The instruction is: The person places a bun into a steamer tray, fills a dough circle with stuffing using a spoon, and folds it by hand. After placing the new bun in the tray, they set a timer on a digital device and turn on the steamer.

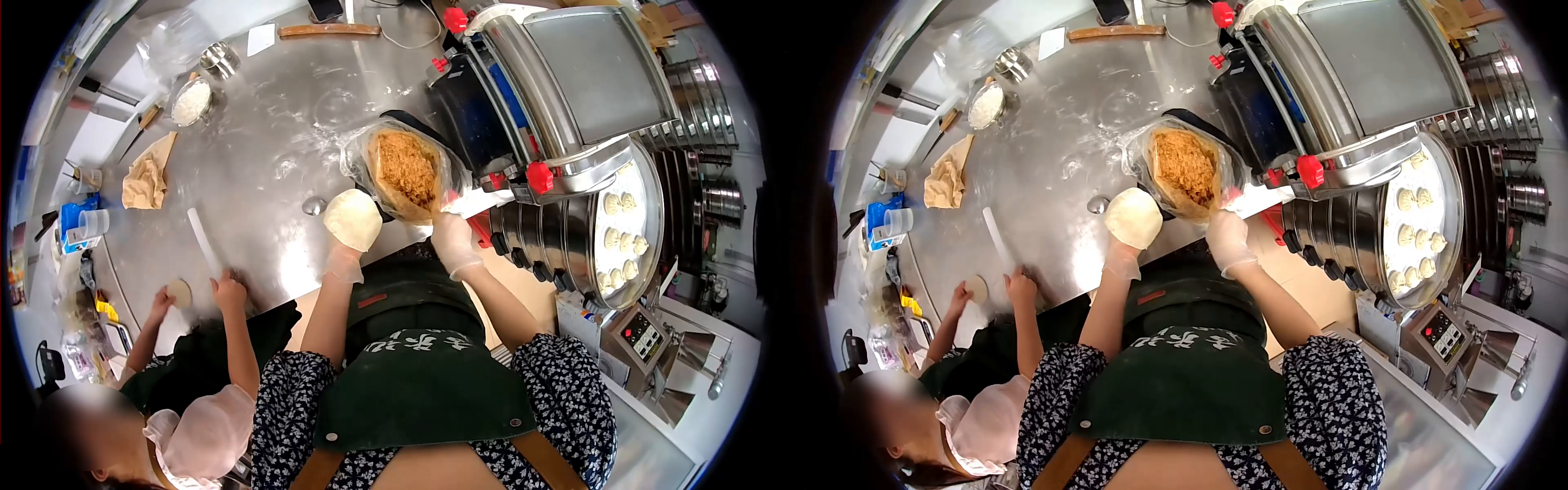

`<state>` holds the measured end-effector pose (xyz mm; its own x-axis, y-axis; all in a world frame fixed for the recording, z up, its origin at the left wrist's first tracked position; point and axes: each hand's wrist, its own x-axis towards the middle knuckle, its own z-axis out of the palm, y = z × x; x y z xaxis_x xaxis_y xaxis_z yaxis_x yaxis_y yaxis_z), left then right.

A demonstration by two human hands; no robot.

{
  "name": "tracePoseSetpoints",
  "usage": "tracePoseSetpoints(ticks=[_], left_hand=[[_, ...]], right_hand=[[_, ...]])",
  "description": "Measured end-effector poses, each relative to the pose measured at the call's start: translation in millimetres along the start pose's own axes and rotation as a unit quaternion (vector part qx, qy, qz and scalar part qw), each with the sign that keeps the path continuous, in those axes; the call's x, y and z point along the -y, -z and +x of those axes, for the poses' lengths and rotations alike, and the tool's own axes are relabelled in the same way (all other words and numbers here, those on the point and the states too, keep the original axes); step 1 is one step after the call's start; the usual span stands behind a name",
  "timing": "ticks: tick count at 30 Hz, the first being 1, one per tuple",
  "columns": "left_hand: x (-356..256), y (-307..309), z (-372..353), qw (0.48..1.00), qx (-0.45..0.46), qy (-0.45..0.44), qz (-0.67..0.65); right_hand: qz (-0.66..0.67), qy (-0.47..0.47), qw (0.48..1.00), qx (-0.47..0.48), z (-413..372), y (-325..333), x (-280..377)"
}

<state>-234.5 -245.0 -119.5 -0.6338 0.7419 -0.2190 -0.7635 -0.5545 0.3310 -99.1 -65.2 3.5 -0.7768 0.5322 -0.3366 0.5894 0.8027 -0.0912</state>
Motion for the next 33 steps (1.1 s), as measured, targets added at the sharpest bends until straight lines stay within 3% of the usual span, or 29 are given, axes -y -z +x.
tracePoseSetpoints(ticks=[2, 3, 5, 7, 11, 13, 15, 17, 19, 22, 23, 29, 32, 33], left_hand=[[9.1, -3.2, 6.7, 0.999, -0.024, 0.028, -0.014], [13.6, -7.7, 8.5, 0.997, -0.045, 0.050, -0.044], [14.7, -35.1, 9.0, 0.981, -0.112, 0.105, -0.116], [19.1, -33.8, 13.4, 0.981, -0.090, 0.112, -0.128], [20.8, -33.1, 18.7, 0.979, -0.044, 0.123, -0.160], [19.1, -30.8, 15.9, 0.978, -0.034, 0.126, -0.160], [16.5, -33.9, 13.7, 0.977, -0.022, 0.130, -0.167], [9.7, -48.4, 13.6, 0.975, -0.009, 0.134, -0.179], [6.8, -57.6, 14.3, 0.979, -0.038, 0.133, -0.149], [9.0, -50.8, 16.9, 0.986, -0.018, 0.119, -0.118], [11.6, -44.3, 18.2, 0.988, -0.001, 0.110, -0.111], [-7.1, -32.0, -1.5, 0.988, -0.098, 0.071, -0.097], [-32.8, -29.3, -10.3, 0.986, -0.129, 0.037, -0.102], [-38.4, -29.5, -8.5, 0.982, -0.160, 0.007, -0.100]], right_hand=[[0.079, 0.004, 0.997, -0.017, 16.8, -15.6, -19.7], [0.042, 0.014, 0.997, 0.068, 27.4, -17.1, -25.9], [0.064, 0.062, 0.987, 0.134, 42.5, -14.8, -29.6], [0.022, 0.153, 0.977, 0.144, 46.7, -7.5, -26.6], [0.365, -0.024, 0.915, 0.167, 63.7, -48.8, -24.1], [0.458, -0.139, 0.857, 0.191, 57.6, -21.0, -4.7], [0.521, 0.007, 0.851, 0.070, 65.6, -91.9, -23.8], [0.580, 0.002, 0.813, 0.052, 68.5, -102.8, -22.7], [0.636, -0.156, 0.744, 0.135, 60.9, -44.4, 9.4], [0.684, -0.208, 0.686, 0.134, 53.5, -11.7, 30.0], [0.693, -0.206, 0.679, 0.132, 50.0, -3.8, 31.4], [0.712, -0.172, 0.672, 0.103, 35.5, 10.6, 17.4], [0.683, -0.165, 0.706, 0.082, 31.7, 13.1, 3.8], [0.654, -0.105, 0.747, 0.049, 32.0, 5.1, -5.8]])
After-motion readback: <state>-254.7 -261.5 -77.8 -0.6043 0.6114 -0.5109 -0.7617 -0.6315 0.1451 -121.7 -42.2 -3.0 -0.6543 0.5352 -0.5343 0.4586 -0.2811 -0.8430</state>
